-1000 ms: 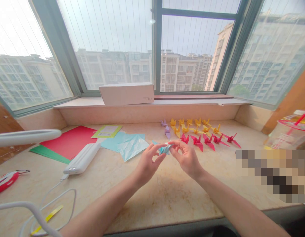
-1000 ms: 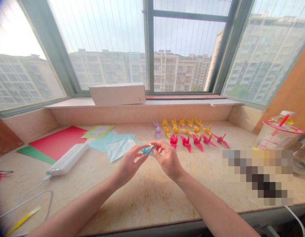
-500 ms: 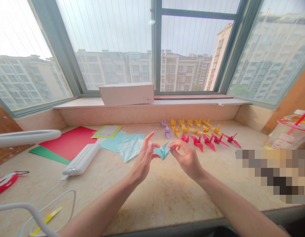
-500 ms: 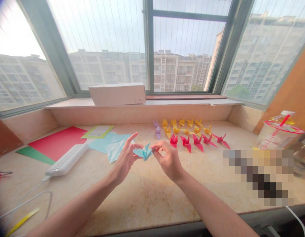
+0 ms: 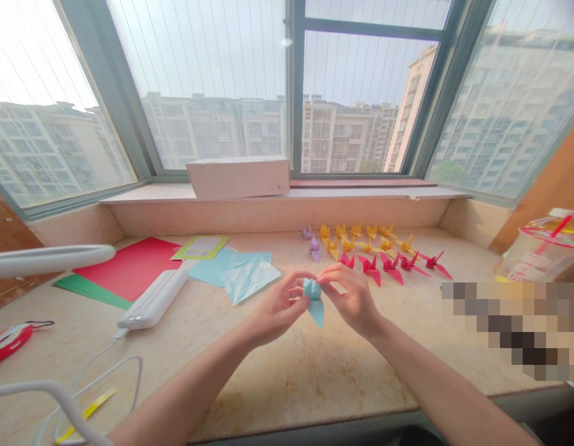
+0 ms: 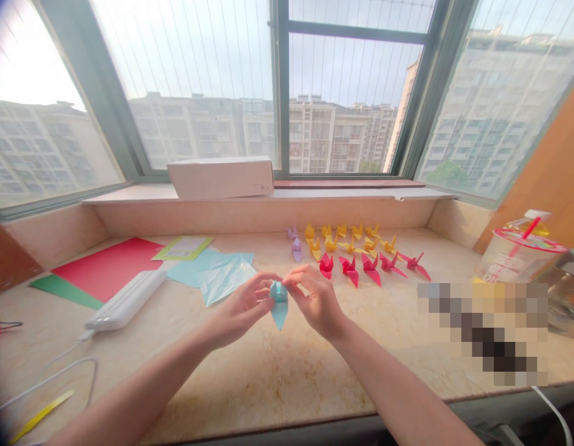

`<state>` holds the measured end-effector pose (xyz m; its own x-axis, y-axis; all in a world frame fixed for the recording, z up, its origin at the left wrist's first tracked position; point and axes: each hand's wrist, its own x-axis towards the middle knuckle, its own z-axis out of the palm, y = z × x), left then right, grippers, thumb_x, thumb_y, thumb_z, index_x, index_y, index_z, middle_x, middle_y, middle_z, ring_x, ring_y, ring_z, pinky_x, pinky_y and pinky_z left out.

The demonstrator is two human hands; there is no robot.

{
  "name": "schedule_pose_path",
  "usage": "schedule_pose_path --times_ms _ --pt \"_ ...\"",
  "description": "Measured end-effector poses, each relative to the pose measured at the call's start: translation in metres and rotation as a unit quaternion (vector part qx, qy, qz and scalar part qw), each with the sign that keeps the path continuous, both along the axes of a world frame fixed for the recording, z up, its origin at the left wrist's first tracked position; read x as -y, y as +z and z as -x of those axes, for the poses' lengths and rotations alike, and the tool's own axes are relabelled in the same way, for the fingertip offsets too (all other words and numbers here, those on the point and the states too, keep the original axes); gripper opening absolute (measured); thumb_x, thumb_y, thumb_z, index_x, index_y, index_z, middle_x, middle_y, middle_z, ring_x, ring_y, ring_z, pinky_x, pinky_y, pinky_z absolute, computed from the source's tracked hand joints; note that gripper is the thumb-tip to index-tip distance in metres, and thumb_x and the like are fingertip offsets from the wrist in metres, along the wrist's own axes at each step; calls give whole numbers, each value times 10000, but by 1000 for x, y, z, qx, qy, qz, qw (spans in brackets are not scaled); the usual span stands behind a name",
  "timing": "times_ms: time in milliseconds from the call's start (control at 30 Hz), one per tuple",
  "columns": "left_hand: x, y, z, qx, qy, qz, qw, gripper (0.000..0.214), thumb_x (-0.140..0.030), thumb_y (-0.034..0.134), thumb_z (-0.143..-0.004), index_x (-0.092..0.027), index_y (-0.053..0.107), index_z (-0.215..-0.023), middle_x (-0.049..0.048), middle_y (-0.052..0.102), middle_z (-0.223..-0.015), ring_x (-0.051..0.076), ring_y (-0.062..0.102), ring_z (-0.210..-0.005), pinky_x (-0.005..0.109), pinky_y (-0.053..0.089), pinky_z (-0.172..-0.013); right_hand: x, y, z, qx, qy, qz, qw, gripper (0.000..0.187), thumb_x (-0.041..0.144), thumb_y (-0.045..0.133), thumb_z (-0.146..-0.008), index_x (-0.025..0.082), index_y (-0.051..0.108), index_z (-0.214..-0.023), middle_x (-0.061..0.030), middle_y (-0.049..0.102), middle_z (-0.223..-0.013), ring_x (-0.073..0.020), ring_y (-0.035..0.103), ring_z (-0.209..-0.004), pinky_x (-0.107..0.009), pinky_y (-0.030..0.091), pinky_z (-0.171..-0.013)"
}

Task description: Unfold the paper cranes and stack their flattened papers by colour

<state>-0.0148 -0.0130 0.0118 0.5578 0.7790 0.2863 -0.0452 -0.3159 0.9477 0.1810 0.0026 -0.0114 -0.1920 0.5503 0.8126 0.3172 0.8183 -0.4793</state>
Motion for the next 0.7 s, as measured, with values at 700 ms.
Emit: schedule_pose_path --times_ms 700 --pt "-11 -19 -4 -33 203 -79 975 254 -400 616 -884 -161 676 -945 47 717 -828 181 663 -800 267 488 -718 8 0 9 7 -16 6 1000 77 205 660 -870 219 708 -929 -55 709 -923 -199 667 -858 -356 517 -799"
